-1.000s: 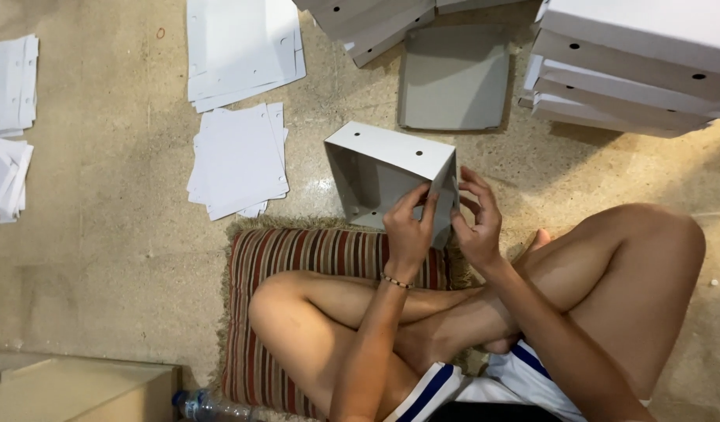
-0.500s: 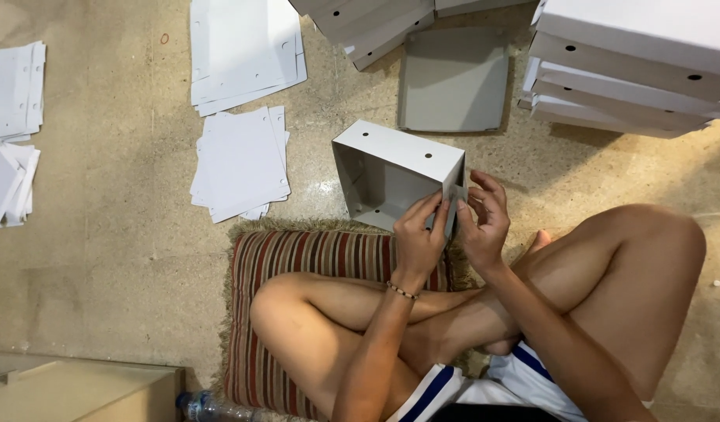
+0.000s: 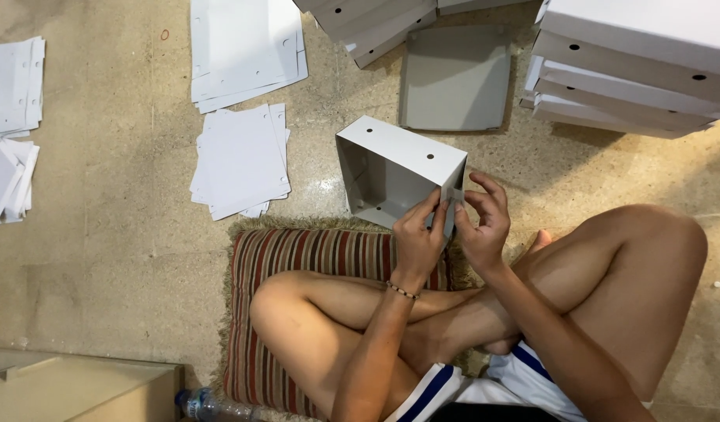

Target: Assembling cardboard boxes from flat sheets by folding and tucking the edges.

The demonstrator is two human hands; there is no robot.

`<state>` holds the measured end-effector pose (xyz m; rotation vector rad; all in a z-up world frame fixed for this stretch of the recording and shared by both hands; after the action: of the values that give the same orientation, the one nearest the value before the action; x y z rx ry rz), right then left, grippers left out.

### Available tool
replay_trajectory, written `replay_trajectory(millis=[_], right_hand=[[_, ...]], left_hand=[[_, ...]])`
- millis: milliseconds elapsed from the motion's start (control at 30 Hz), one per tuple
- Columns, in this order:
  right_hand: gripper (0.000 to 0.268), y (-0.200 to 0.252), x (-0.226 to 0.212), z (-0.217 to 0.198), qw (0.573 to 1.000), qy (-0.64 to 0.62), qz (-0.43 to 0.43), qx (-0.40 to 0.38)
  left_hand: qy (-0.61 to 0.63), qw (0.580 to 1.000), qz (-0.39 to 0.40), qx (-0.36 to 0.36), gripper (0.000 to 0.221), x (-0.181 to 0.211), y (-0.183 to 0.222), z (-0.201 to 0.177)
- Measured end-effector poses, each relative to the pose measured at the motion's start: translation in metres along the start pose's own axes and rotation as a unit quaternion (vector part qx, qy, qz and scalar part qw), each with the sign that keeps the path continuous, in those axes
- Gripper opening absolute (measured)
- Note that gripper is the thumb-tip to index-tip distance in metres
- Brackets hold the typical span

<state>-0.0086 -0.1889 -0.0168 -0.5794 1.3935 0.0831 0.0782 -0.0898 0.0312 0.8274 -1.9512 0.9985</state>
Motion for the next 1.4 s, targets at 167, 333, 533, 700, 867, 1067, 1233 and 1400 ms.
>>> replay_trajectory(millis=[167,333,533,700,867,1067,1233,1400], right_hand=[[0.012,-0.004,-0.017,-0.001,0.998,0.053,-0.026,-0.006],[0.013,-0.003,-0.023,-0.003,0.995,0.084,-0.058,-0.004],[0.011,-0.004,-0.031,-0.002,0.992,0.096,-0.087,0.000],[0.010,-0.005,-0.041,0.000,0.989,0.107,-0.099,-0.003],[0.008,-0.002,-0.035,-0.002,0.988,0.116,-0.102,0.000],[0.018,0.000,-0.030,0.004,0.999,0.004,-0.048,-0.005],[0.017,0.011,-0.029,0.007,0.998,-0.023,-0.058,-0.019],[0.027,0.013,-0.028,0.007,0.998,-0.036,-0.043,-0.019]], left_hand=[[-0.010,1.000,0.007,-0.013,0.022,0.006,0.000,0.000],[-0.008,1.000,0.004,-0.029,0.021,-0.001,0.005,0.005],[-0.004,0.999,0.004,-0.038,0.021,-0.001,0.004,0.003],[0.019,0.998,0.000,-0.056,0.022,-0.013,0.006,0.007],[0.002,0.996,0.017,-0.083,0.022,0.003,0.006,0.007],[0.006,0.997,0.014,-0.078,0.027,0.004,0.005,0.007],[0.017,0.997,-0.004,-0.081,0.028,-0.010,0.009,0.013],[0.000,0.989,0.046,-0.142,0.030,0.020,0.005,0.014]])
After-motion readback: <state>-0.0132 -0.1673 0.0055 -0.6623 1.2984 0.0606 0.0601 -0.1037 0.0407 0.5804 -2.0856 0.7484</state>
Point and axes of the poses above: each hand's wrist, its own y-axis away from the middle knuckle, its own z-axis out of the palm, x = y × z, the point moved 10 cm from there along -y, towards the middle knuckle, and after that the axes turned 6 degrees about x, right-handed, at the moved point
